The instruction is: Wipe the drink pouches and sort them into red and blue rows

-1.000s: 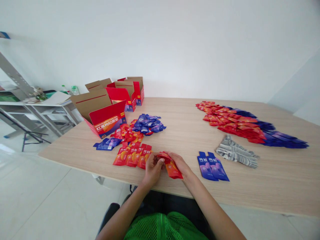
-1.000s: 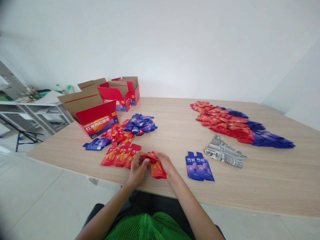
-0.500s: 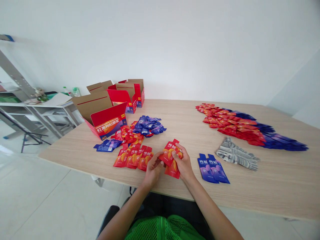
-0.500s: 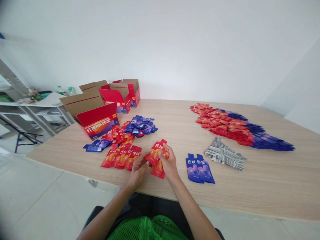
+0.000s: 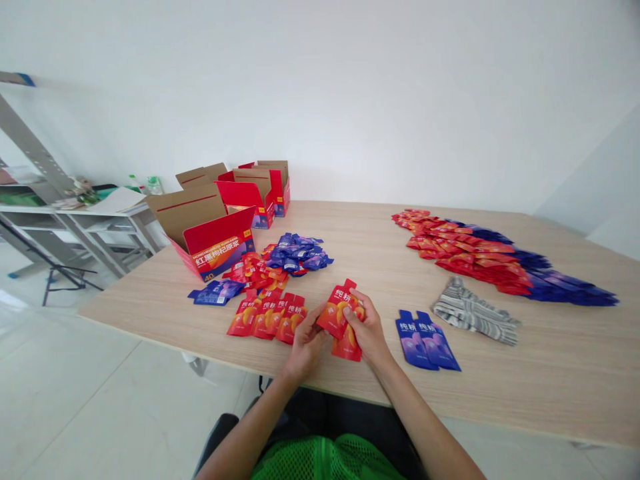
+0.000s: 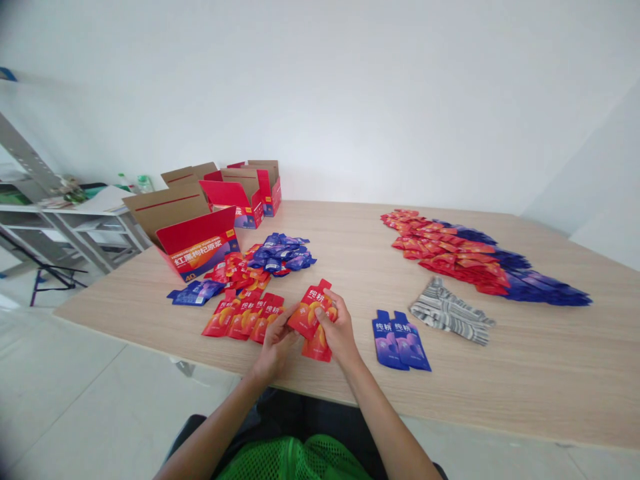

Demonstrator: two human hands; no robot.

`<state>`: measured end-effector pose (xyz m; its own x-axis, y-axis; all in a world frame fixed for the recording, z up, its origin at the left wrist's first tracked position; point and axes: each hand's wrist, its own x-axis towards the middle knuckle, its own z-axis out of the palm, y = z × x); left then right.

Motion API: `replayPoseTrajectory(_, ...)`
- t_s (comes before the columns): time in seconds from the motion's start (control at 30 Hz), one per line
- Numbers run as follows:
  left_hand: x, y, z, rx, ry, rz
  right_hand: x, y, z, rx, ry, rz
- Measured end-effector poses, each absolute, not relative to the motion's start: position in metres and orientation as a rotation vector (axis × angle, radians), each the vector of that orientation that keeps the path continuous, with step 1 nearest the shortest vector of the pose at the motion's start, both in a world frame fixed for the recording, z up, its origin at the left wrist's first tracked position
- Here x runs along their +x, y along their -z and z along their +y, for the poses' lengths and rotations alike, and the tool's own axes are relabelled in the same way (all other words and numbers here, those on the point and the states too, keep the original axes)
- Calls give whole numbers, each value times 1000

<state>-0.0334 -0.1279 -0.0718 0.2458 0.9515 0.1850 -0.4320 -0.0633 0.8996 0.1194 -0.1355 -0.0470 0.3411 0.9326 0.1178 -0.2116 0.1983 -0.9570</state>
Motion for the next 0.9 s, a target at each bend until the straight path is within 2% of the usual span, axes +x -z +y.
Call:
replayPoseTrajectory(0.4,-25,81,-124,1188,-1459,759,122,46,-134,-1085,-869,-963)
replayPoseTrajectory(0.7,-30,72,-122,1232,-1247,669,129,48,-136,-1050,-930,-1022)
replayPoseTrajectory(0.9,-37,62,-129,1269,-1234,721,127,47,-137,-1009,-981,-1048)
